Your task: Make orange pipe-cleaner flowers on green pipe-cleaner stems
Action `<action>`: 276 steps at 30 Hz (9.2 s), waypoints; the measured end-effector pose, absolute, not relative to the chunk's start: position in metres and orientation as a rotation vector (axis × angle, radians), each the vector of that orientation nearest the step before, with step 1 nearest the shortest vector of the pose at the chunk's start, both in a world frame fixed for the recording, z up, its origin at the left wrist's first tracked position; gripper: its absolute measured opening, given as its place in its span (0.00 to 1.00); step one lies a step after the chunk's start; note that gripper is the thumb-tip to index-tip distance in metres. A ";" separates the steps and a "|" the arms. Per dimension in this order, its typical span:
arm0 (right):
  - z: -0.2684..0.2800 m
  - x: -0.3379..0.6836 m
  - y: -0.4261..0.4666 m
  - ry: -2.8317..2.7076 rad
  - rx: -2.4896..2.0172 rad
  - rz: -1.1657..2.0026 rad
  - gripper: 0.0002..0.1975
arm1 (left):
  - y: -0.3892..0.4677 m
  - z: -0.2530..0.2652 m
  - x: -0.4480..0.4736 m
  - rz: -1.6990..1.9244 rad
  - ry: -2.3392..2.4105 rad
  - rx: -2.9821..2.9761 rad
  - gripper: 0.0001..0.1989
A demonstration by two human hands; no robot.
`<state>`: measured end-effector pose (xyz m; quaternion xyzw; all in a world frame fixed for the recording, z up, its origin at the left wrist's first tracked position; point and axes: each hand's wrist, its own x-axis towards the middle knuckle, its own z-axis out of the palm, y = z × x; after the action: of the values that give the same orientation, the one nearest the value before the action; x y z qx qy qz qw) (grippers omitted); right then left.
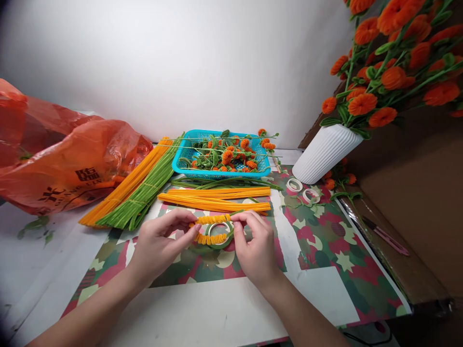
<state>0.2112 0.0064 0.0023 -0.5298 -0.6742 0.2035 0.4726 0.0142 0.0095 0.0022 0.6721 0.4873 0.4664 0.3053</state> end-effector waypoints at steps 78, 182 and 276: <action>0.005 0.213 0.007 -1.760 -1.197 0.473 0.08 | 0.009 0.007 0.017 1.130 1.234 1.716 0.06; 0.002 0.210 0.007 -1.756 -1.288 0.426 0.07 | 0.004 0.001 0.021 1.419 1.434 1.696 0.02; 0.001 0.214 0.008 -1.477 -1.325 0.659 0.04 | 0.008 0.010 0.023 1.237 1.223 1.565 0.09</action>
<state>0.2143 0.0084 0.0009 -0.5484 -0.6111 0.2728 0.5014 0.0233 0.0078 0.0103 0.6156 0.4813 0.4869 0.3902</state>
